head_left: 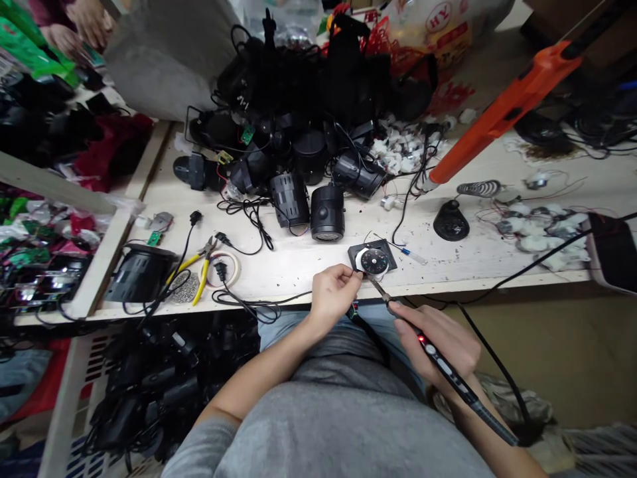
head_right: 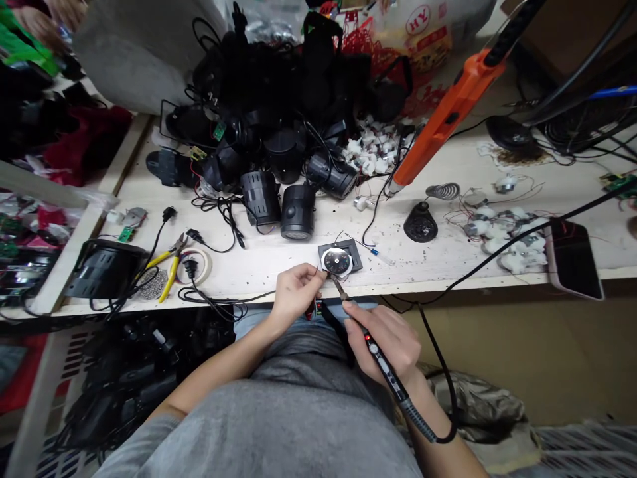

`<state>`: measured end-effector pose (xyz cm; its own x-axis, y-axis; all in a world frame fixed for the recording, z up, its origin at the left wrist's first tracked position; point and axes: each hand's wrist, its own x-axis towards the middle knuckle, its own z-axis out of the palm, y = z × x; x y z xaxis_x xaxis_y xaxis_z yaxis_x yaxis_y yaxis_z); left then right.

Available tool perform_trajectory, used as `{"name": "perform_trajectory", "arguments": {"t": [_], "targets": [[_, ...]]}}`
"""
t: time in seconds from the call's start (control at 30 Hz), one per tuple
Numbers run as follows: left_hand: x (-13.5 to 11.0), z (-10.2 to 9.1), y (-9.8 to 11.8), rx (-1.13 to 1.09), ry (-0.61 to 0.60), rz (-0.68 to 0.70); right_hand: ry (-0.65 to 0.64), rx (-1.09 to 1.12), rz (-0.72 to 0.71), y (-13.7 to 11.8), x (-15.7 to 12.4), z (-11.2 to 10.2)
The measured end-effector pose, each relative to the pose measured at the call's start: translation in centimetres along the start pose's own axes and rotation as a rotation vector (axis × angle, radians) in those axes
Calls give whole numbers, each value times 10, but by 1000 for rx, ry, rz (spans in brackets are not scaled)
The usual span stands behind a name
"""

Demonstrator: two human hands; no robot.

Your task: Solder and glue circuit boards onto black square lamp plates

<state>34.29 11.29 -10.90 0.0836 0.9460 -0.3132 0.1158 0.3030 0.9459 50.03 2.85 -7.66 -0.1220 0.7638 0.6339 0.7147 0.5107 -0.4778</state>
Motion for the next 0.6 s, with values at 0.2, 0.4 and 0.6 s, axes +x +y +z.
{"name": "perform_trajectory", "arguments": {"t": [0.2, 0.4, 0.6], "targets": [[0, 0, -1, 26, 14, 19, -7, 5, 4, 0, 1, 0], [-1, 0, -2, 16, 16, 18, -8, -4, 0, 1, 0, 2], [-1, 0, -2, 12, 19, 12, 2, -28, -6, 2, -2, 3]]}}
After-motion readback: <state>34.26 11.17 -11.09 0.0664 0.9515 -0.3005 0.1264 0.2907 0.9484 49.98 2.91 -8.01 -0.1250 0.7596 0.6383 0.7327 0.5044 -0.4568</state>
